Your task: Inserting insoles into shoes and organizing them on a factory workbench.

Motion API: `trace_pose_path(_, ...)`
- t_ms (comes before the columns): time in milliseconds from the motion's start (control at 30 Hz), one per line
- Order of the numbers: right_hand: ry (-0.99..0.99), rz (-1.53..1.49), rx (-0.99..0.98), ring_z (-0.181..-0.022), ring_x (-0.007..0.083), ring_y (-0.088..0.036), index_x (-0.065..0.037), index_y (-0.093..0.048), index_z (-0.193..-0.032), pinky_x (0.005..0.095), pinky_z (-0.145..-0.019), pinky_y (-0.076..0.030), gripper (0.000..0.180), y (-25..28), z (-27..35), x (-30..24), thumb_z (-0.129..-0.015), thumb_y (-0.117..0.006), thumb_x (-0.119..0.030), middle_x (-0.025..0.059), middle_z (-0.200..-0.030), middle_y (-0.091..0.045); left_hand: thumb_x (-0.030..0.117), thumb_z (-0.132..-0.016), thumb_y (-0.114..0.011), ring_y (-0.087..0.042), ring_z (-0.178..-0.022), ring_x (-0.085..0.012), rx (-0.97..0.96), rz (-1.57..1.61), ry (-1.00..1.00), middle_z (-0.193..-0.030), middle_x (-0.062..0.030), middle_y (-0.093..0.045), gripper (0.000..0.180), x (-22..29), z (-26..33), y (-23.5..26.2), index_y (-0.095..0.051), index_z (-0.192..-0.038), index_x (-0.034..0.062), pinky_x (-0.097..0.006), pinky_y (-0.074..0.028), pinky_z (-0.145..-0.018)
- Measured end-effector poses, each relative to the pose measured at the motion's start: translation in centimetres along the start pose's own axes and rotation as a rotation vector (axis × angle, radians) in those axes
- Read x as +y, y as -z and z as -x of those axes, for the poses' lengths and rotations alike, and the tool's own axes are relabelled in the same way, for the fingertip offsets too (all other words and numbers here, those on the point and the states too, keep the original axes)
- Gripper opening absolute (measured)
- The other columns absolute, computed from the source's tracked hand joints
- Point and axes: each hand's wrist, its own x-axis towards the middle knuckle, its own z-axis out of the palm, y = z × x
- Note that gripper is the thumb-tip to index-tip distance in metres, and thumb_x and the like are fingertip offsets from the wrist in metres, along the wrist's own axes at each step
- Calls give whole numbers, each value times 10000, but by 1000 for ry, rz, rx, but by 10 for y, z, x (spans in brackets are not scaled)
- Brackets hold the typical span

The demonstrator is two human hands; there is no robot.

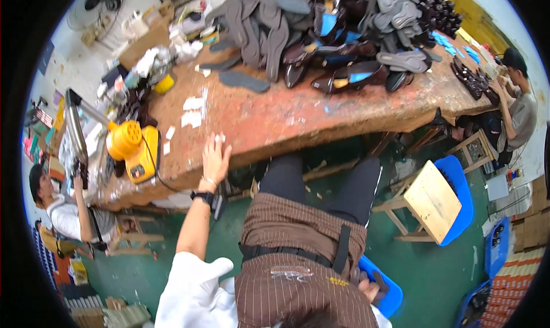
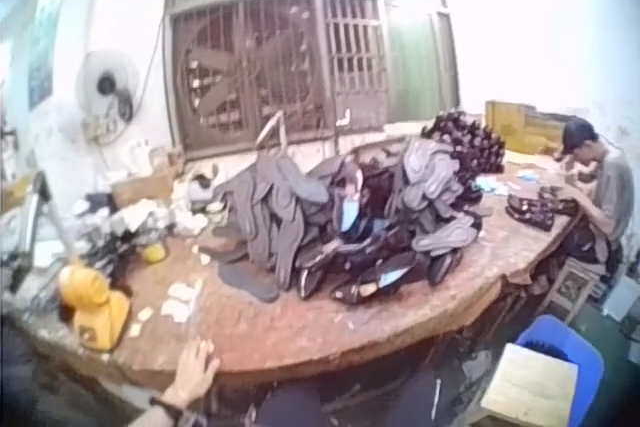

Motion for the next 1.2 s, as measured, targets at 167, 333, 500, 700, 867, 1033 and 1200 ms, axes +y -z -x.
trace_pose_path(167, 290, 740, -145, -961, 155, -632, -79, -625, -1184, 298, -805, -544, 303, -250, 37, -113, -962, -627, -286, 57, -1094, -646, 401, -988, -514, -254, -1452, -385, 51, -97, 74, -1550, -180, -348, 554, -64, -1, 10, -441, -1468, 134, -519, -197, -1184)
trace_pose_path(333, 220, 1379, -756, -1147, 188, -609, -24, -646, -1230, 297, -948, -488, 299, -480, 82, -50, -958, -565, -119, 94, -1223, -648, 444, -965, -527, -245, -1466, -354, -17, -129, 99, -1553, -135, -361, 571, -57, -12, -1, -452, -1467, 184, -544, -151, -1193)
trace_pose_path(500, -125, 1933, -1284, -914, 185, -668, 33, -663, -1184, 308, -821, -519, 328, -521, 45, 130, -949, -535, -157, 108, -978, -721, 448, -950, -544, -277, -1455, -343, -48, -36, 105, -1549, -129, -371, 572, -41, -26, -6, -471, -1456, 190, -528, -183, -1190)
trace_pose_path(700, -601, 2443, -1050, -887, 249, -680, -50, -683, -1163, 343, -751, -544, 302, -439, 54, 262, -906, -541, -119, 166, -1058, -705, 346, -950, -532, -305, -1442, -367, -165, -50, 174, -1564, -136, -353, 548, -37, -33, 17, -478, -1451, 131, -509, -211, -1178)
trace_pose_path(867, -1036, 1995, -671, -911, 331, -664, -97, -648, -1183, 400, -760, -543, 327, -401, 3, 283, -870, -558, -122, 201, -1072, -681, 315, -900, -508, -295, -1437, -434, -312, -61, 201, -1549, -237, -329, 599, -36, -44, 23, -467, -1437, 53, -567, -177, -1174)
trace_pose_path(1033, -1038, 2042, -928, -938, 322, -658, -97, -641, -1198, 398, -781, -537, 338, -424, 26, 287, -872, -554, -118, 194, -1091, -677, 452, -911, -504, -267, -1439, -458, -372, -19, 278, -1560, -233, -304, 611, -43, -29, 20, -494, -1425, 121, -608, -162, -1163)
trace_pose_path(1200, -962, 2112, -1122, -966, 312, -651, -97, -633, -1214, 396, -803, -532, 350, -505, -1, 298, -874, -551, -114, 187, -1110, -672, 483, -916, -490, -271, -1435, -460, -398, 0, 304, -1559, -238, -300, 604, -40, -35, 16, -508, -1399, 120, -613, -166, -1159)
